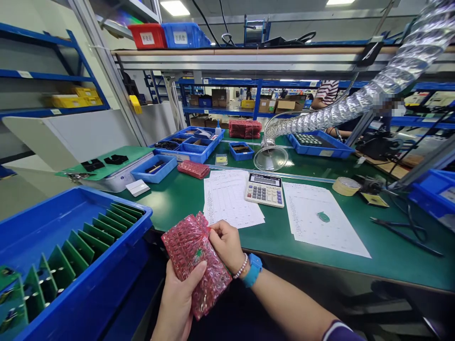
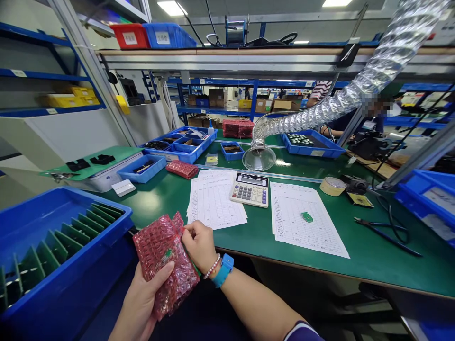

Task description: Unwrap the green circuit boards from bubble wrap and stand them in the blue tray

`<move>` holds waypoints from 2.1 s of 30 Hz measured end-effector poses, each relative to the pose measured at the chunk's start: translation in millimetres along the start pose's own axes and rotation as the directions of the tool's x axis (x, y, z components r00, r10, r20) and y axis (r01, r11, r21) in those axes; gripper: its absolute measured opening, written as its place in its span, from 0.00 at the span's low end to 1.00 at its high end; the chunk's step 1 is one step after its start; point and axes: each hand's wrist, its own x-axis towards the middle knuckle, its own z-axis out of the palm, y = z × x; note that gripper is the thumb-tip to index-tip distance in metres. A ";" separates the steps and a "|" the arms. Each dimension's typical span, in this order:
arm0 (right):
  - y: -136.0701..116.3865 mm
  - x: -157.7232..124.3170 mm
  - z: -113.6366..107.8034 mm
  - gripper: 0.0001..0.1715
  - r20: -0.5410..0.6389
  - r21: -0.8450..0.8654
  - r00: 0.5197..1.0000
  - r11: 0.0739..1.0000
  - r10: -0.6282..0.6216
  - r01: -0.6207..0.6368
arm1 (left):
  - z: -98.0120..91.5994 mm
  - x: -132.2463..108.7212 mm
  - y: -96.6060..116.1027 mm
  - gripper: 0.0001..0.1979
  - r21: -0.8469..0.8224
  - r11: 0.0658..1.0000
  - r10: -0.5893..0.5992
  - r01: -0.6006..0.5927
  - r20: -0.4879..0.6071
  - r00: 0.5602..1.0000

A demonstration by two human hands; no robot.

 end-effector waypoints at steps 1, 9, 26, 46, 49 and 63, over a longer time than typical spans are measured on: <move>1.8 0.6 3.2 0.09 0.003 0.010 1.000 1.000 0.019 -0.019 | -1.2 1.5 -0.9 0.32 -0.008 1.000 0.000 0.000 0.009 1.000; -9.0 -5.1 -19.4 0.15 0.166 -0.006 0.972 0.986 -0.165 0.168 | -12.0 -3.0 3.1 0.32 -0.011 0.999 0.039 -0.038 0.095 0.995; -53.5 -17.4 -57.1 0.22 0.740 0.255 0.662 0.862 0.117 -0.438 | -29.0 -15.5 16.2 0.30 -0.084 0.990 -0.085 0.111 0.268 0.960; -32.1 -21.6 -34.9 0.21 0.589 0.378 0.794 0.817 0.151 -0.436 | -45.7 -6.0 -7.7 0.31 -0.315 0.927 -0.124 0.205 0.259 0.958; -36.9 -20.1 -36.9 0.21 0.536 0.454 0.833 0.784 0.140 -0.423 | -41.8 -3.0 -11.1 0.27 -0.315 0.918 -0.146 0.241 0.296 0.944; -45.9 -12.1 -48.9 0.15 0.566 0.691 0.725 0.252 0.392 -0.677 | -19.9 6.3 -22.2 0.30 -0.188 0.960 -0.118 0.205 0.392 0.912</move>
